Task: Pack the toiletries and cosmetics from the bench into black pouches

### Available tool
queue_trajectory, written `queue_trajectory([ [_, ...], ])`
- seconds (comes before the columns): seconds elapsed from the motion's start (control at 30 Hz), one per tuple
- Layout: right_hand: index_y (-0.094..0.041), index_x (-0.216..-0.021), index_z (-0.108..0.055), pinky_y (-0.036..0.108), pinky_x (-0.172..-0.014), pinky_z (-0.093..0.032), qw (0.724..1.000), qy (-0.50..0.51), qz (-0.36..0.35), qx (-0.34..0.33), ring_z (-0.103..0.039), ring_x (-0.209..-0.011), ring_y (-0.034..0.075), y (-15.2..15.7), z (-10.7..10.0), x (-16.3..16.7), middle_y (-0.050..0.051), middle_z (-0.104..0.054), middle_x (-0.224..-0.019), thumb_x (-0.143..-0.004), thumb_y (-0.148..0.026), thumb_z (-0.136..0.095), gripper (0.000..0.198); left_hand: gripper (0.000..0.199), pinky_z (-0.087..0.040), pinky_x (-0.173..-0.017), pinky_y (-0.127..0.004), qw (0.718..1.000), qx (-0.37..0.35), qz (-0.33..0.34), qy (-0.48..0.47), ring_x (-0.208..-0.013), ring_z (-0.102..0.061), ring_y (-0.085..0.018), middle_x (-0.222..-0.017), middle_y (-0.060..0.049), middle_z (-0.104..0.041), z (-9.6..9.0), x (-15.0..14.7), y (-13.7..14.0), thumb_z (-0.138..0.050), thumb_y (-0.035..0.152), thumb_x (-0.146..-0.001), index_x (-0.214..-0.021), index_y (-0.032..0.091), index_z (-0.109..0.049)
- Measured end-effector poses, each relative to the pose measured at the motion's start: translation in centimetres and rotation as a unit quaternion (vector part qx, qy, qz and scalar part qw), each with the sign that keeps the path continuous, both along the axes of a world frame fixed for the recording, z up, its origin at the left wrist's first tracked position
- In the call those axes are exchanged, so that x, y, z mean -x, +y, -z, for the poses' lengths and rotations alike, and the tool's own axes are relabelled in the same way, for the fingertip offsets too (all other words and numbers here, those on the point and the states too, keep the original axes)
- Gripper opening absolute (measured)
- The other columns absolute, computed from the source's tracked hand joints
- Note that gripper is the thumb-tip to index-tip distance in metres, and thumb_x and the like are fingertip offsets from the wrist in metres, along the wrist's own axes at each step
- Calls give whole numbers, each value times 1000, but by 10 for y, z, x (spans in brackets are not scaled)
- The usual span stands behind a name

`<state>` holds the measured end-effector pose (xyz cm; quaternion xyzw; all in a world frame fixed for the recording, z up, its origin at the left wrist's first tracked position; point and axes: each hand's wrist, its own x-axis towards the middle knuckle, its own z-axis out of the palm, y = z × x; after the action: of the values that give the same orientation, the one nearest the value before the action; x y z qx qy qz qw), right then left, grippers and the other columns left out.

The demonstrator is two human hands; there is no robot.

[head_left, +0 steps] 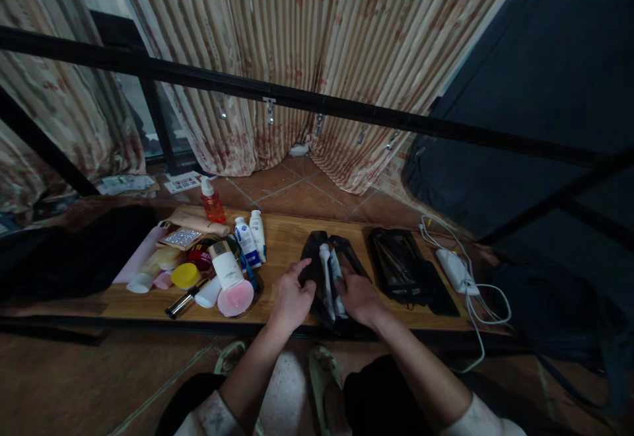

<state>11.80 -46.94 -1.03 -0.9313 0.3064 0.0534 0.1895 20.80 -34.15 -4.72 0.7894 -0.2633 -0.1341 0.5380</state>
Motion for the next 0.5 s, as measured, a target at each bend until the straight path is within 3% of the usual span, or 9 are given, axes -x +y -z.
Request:
queue_trajectory([
  [0.2, -10, -110, -59, 31, -79, -43, 997, 39, -32, 64, -66, -94, 25, 14, -9, 5, 16, -71, -96, -83, -11, -46, 30, 51, -50, -72, -25, 1000, -16, 13, -2, -68, -62, -12, -106, -4, -69, 3, 2, 1, -48, 11, -73, -122, 18, -58],
  [0.5, -16, -100, -63, 29, -77, -42, 996, 58, -33, 56, -66, -95, 24, 7, 5, 2, 12, -72, -91, -78, -9, -55, 24, 51, -48, -89, -29, 1000, -19, 2, -1, -95, -64, -18, -115, -7, -66, 1, -1, 2, -49, 8, -71, -120, 17, -59],
])
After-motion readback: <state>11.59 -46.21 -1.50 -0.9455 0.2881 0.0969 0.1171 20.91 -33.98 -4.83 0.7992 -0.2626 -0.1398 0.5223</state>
